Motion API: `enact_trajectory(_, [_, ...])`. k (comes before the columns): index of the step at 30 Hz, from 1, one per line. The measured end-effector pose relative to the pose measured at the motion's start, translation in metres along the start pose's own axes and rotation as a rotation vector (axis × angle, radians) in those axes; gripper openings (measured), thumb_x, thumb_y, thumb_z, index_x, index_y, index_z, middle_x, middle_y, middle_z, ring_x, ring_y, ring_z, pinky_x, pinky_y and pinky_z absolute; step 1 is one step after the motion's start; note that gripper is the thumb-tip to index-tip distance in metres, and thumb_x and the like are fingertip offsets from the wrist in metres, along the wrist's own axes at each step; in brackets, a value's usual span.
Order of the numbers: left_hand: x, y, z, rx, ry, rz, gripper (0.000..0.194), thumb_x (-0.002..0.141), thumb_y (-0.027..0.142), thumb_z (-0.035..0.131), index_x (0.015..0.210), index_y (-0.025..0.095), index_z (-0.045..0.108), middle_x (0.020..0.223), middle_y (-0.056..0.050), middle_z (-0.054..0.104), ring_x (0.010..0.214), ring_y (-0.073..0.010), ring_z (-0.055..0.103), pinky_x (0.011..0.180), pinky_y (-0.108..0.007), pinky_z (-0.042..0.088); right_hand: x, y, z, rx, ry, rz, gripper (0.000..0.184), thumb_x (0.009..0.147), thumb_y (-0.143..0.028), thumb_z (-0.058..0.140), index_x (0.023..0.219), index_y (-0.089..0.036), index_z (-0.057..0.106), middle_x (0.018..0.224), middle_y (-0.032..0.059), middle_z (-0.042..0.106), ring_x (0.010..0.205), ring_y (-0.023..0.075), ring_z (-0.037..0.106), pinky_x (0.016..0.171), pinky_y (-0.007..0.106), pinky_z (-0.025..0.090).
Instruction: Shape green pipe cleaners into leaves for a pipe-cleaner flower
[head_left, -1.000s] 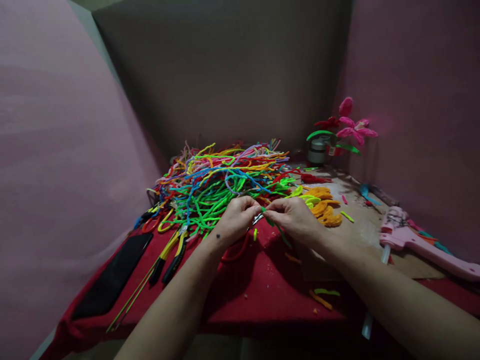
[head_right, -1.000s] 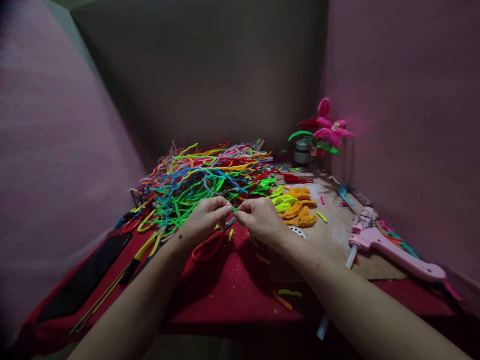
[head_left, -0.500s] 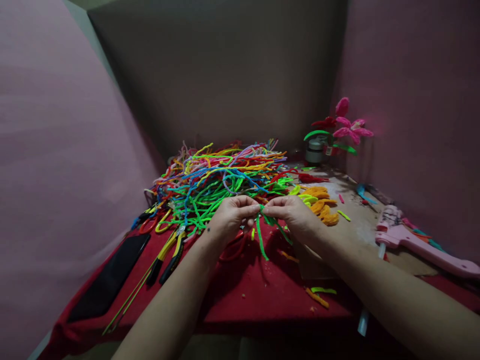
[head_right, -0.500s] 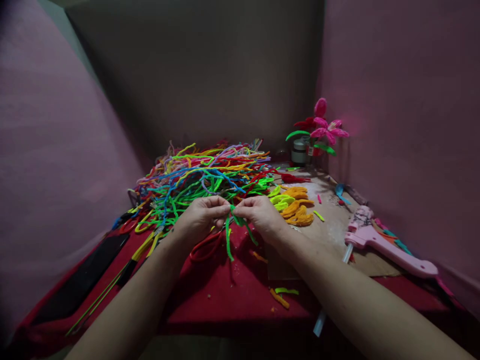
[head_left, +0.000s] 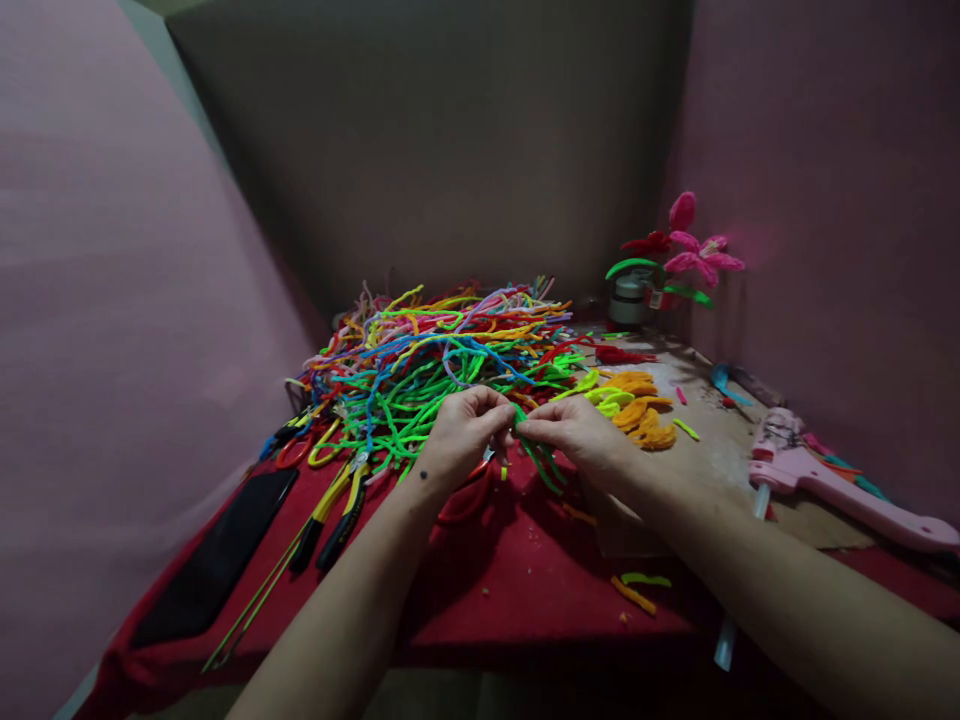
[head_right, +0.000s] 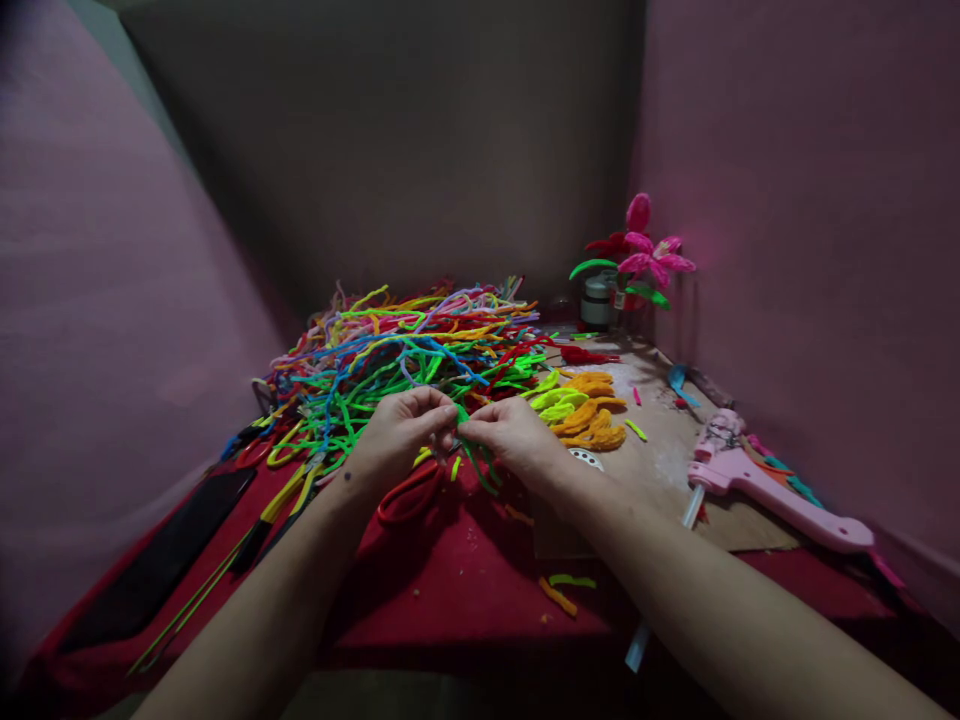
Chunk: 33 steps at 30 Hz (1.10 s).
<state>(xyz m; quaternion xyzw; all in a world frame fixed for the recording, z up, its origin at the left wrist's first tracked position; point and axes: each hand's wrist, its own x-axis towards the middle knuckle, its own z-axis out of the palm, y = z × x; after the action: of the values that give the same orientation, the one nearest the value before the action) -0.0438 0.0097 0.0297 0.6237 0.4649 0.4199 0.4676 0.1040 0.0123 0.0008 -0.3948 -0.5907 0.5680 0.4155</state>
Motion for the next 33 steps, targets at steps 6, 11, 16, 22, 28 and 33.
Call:
enact_trajectory(6, [0.001,-0.002,0.001,0.081,0.085,0.045,0.009,0.071,0.021,0.056,0.068,0.014,0.052,0.047,0.002,0.055,0.037,-0.0110,0.051,0.036,-0.022,0.044,0.002,0.001,0.000,0.200,-0.104,0.152,0.019,0.063,-0.030,0.065,0.063,-0.011,0.065,0.055,0.0033,0.062,0.044,0.0085,0.048,0.043,0.021,0.031])
enact_trajectory(11, [0.000,-0.002,0.003,0.058,0.105,0.067,0.010,0.071,0.024,0.056,0.069,0.015,0.052,0.047,0.002,0.056,0.037,-0.0110,0.051,0.036,-0.021,0.042,0.002,0.001,0.000,0.241,-0.099,0.195,0.018,0.063,-0.028,0.065,0.062,-0.010,0.063,0.047,0.0005,0.057,0.035,0.0056,0.040,0.037,0.020,0.024])
enact_trajectory(16, [0.001,-0.003,-0.001,-0.020,0.050,0.027,0.014,0.071,0.027,0.059,0.068,0.014,0.053,0.048,0.003,0.054,0.037,-0.0096,0.049,0.036,-0.021,0.040,-0.002,-0.007,0.004,0.098,-0.072,0.152,0.016,0.067,-0.022,0.059,0.056,-0.011,0.058,0.049,0.0019,0.059,0.037,0.0066,0.043,0.040,0.020,0.028])
enact_trajectory(22, [0.002,-0.008,-0.006,-0.177,-0.152,-0.020,0.018,0.072,0.031,0.060,0.077,0.014,0.058,0.053,0.003,0.055,0.042,-0.0070,0.047,0.040,-0.018,0.038,-0.004,-0.009,0.003,0.055,-0.109,0.125,0.019,0.070,-0.025,0.054,0.057,-0.013,0.056,0.045,-0.0009,0.054,0.034,0.0049,0.036,0.038,0.020,0.022])
enact_trajectory(28, [0.001,-0.004,0.000,-0.109,0.035,0.012,0.016,0.071,0.027,0.060,0.064,0.014,0.055,0.042,0.004,0.050,0.034,-0.0058,0.040,0.034,-0.017,0.031,-0.002,-0.008,0.002,0.018,-0.119,0.035,0.023,0.069,-0.029,0.056,0.052,-0.013,0.054,0.042,-0.0023,0.049,0.038,0.0046,0.032,0.042,0.022,0.020])
enact_trajectory(33, [-0.002,-0.003,0.003,-0.077,0.048,0.035,0.016,0.072,0.030,0.058,0.066,0.015,0.055,0.044,0.004,0.051,0.033,-0.0063,0.040,0.033,-0.018,0.030,-0.004,-0.010,0.003,-0.008,-0.103,0.041,0.022,0.066,-0.031,0.057,0.053,-0.013,0.057,0.046,-0.0012,0.052,0.039,0.0056,0.034,0.042,0.022,0.021])
